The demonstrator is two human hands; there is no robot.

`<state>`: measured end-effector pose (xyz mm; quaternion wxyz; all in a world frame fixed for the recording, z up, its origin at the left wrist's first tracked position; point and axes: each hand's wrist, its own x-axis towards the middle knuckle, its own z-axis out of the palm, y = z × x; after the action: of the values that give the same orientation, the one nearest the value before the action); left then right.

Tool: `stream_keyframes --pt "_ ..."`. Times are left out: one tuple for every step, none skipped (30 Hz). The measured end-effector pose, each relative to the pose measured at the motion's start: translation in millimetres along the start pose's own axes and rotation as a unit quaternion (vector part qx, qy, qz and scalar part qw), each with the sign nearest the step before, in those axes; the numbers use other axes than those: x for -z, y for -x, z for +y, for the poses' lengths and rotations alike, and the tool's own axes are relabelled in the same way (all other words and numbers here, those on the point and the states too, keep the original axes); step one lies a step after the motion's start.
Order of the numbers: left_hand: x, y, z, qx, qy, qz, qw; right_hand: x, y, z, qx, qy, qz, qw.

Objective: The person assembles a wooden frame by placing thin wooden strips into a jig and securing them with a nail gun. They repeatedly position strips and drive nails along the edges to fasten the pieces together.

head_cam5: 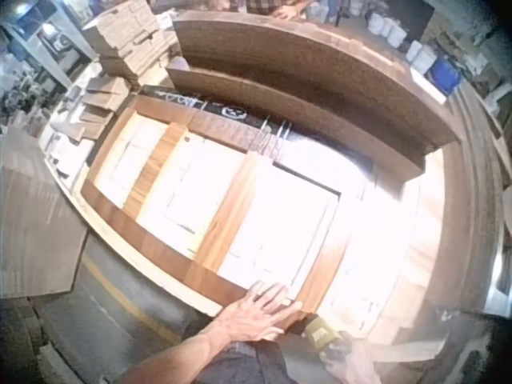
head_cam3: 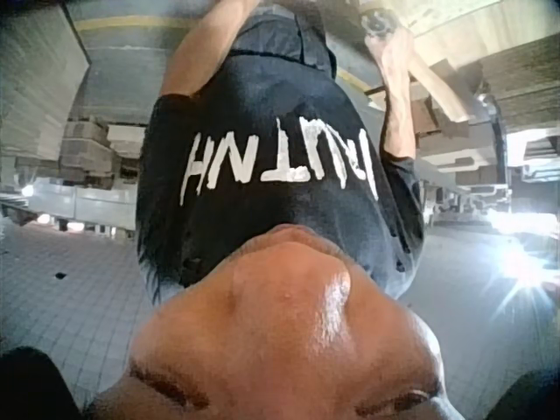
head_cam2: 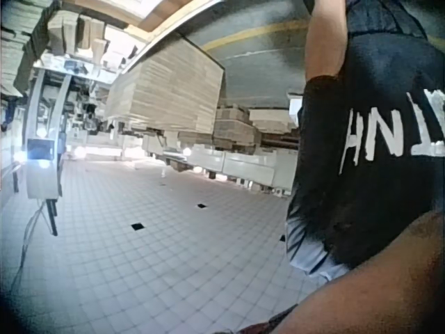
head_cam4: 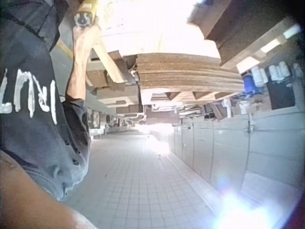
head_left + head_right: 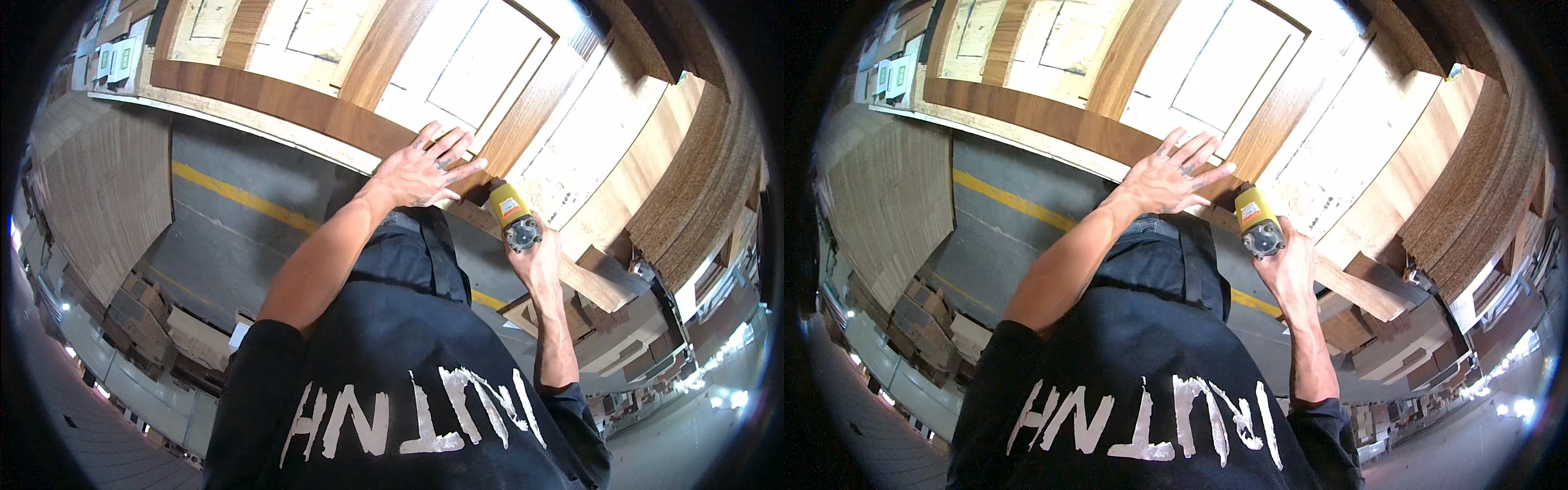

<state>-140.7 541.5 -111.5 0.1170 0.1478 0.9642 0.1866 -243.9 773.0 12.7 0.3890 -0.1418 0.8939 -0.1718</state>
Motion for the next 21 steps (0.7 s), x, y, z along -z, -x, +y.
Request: stream_keyframes --pt "0 0 0 -0.001 0.006 0.002 1.000 0 -1 1 0.009 -0.002 0.000 1.000" --pt "2 1 2 0.000 0.015 0.003 1.000 -1 -2 4 0.018 -0.003 -0.003 1.000" --pt "3 0 2 0.001 0.010 0.000 1.000 -1 -2 4 0.026 -0.003 -0.005 1.000" --pt "4 0 2 0.001 0.004 0.001 1.000 -2 -3 2 0.028 0.002 -0.004 1.000" --pt "5 0 2 0.000 0.000 -0.001 1.000 -2 -5 -3 0.029 0.005 -0.005 1.000" --pt "5 0 2 -0.001 -0.005 -0.003 1.000 -2 -6 -7 0.029 0.008 -0.006 1.000" --pt "4 1 3 0.002 0.007 -0.003 1.000 -3 -7 -8 0.022 0.001 -0.010 1.000" --pt "3 0 3 0.004 0.015 -0.002 1.000 -4 -7 -10 0.018 -0.007 -0.011 1.000" --pt "2 0 3 0.007 0.024 -0.001 1.000 -4 -8 -11 0.013 -0.014 -0.013 1.000" --pt "1 1 3 0.006 0.020 0.000 1.000 -8 -7 -8 0.021 -0.004 -0.003 1.000" --pt "4 1 4 0.005 0.015 0.002 1.000 -12 -7 -2 0.028 0.006 0.007 1.000" --pt "7 2 4 0.004 0.010 0.004 1.000 -14 -7 2 0.036 0.016 0.017 0.999" --pt "10 1 6 0.004 0.001 0.002 1.000 -15 -6 6 0.028 0.021 0.020 0.999" --pt "10 1 7 0.004 0.006 0.000 1.000 -17 -6 5 0.023 0.022 0.023 0.999" --pt "12 1 6 0.004 0.006 -0.003 1.000 -17 -6 1 0.021 0.021 0.028 0.999" --pt "14 0 7 0.004 0.006 -0.005 1.000 -15 -7 0 0.014 0.015 0.019 1.000" --pt "20 1 6 -0.001 -0.006 -0.012 1.000 -15 -6 -1 0.017 0.017 0.025 0.999" --pt "20 1 6 0.000 -0.032 -0.010 0.999 -14 -6 -3 0.025 0.019 0.029 0.999" --pt "21 3 1 -0.006 -0.012 -0.003 1.000 -17 -7 -2 0.017 -0.010 0.034 0.999" --pt "22 7 -5 -0.018 0.009 0.004 1.000 -16 -4 -3 0.007 -0.027 0.031 0.999" --pt "25 12 -14 -0.010 -0.024 -0.012 1.000 -16 -4 -2 0.015 -0.009 0.041 0.999"
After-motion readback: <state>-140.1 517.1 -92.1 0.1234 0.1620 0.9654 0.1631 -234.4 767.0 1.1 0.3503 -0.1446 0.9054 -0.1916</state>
